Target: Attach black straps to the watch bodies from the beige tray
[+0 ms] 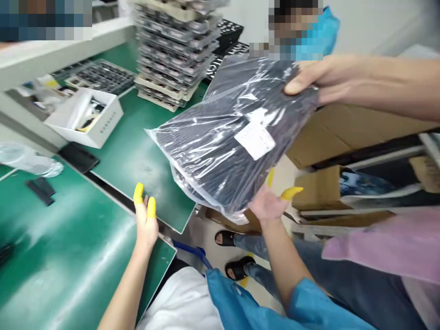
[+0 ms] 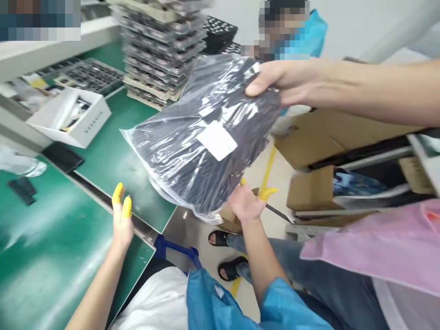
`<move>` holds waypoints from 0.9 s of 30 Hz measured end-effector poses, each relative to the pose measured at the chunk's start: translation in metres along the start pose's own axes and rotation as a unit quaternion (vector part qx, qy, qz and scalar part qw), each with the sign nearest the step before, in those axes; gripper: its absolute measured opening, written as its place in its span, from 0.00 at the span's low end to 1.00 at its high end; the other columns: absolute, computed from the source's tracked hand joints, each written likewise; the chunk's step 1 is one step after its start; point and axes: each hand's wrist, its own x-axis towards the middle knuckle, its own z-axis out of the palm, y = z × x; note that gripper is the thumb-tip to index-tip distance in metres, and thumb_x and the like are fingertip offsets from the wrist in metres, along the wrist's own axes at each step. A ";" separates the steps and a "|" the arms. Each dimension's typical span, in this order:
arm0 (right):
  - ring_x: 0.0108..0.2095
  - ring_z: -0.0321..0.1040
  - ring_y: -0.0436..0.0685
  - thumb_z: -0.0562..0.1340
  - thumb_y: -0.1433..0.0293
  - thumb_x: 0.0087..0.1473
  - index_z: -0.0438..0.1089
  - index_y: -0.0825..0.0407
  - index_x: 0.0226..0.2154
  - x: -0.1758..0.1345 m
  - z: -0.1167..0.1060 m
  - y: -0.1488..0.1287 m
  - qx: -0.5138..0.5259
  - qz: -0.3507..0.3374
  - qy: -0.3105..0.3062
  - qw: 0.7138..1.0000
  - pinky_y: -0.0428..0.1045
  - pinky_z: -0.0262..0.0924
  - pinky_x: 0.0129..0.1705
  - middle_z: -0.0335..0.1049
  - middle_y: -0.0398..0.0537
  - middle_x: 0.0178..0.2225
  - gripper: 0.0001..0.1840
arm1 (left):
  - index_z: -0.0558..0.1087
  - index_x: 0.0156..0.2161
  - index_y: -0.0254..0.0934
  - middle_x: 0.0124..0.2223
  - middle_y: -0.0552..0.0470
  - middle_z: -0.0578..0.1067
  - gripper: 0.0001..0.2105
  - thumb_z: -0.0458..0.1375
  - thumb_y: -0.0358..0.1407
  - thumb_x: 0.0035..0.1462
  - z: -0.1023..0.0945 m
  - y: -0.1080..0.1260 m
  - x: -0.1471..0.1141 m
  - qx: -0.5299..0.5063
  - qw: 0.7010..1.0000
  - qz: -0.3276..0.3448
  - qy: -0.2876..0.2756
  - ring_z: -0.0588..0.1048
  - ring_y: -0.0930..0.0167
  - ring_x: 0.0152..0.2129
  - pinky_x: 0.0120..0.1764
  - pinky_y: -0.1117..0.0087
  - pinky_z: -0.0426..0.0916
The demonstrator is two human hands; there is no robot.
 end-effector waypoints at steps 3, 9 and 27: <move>0.56 0.69 0.75 0.51 0.30 0.52 0.70 0.47 0.57 -0.018 0.066 -0.030 0.128 0.005 -0.187 0.974 0.69 0.68 0.53 0.74 0.62 0.50 0.47 | 0.48 0.73 0.44 0.75 0.41 0.52 0.27 0.38 0.48 0.74 -0.013 -0.002 -0.006 -0.001 0.993 -0.014 0.114 0.53 0.65 0.72 0.71 0.55 0.53; 0.52 0.73 0.65 0.67 0.46 0.54 0.66 0.40 0.53 -0.043 0.147 -0.020 0.026 0.091 -0.269 0.958 0.61 0.76 0.47 0.73 0.50 0.50 0.29 | 0.40 0.74 0.35 0.77 0.35 0.43 0.34 0.43 0.50 0.72 -0.012 0.008 0.008 0.017 0.992 -0.087 0.093 0.43 0.61 0.75 0.73 0.52 0.42; 0.42 0.73 0.68 0.53 0.69 0.67 0.69 0.55 0.47 -0.048 0.355 -0.102 -0.624 -0.446 -0.325 0.554 0.53 0.63 0.38 0.73 0.62 0.42 0.12 | 0.75 0.54 0.37 0.60 0.40 0.75 0.19 0.61 0.32 0.57 -0.052 0.008 0.015 -0.146 0.979 -0.140 -0.040 0.71 0.56 0.60 0.68 0.51 0.60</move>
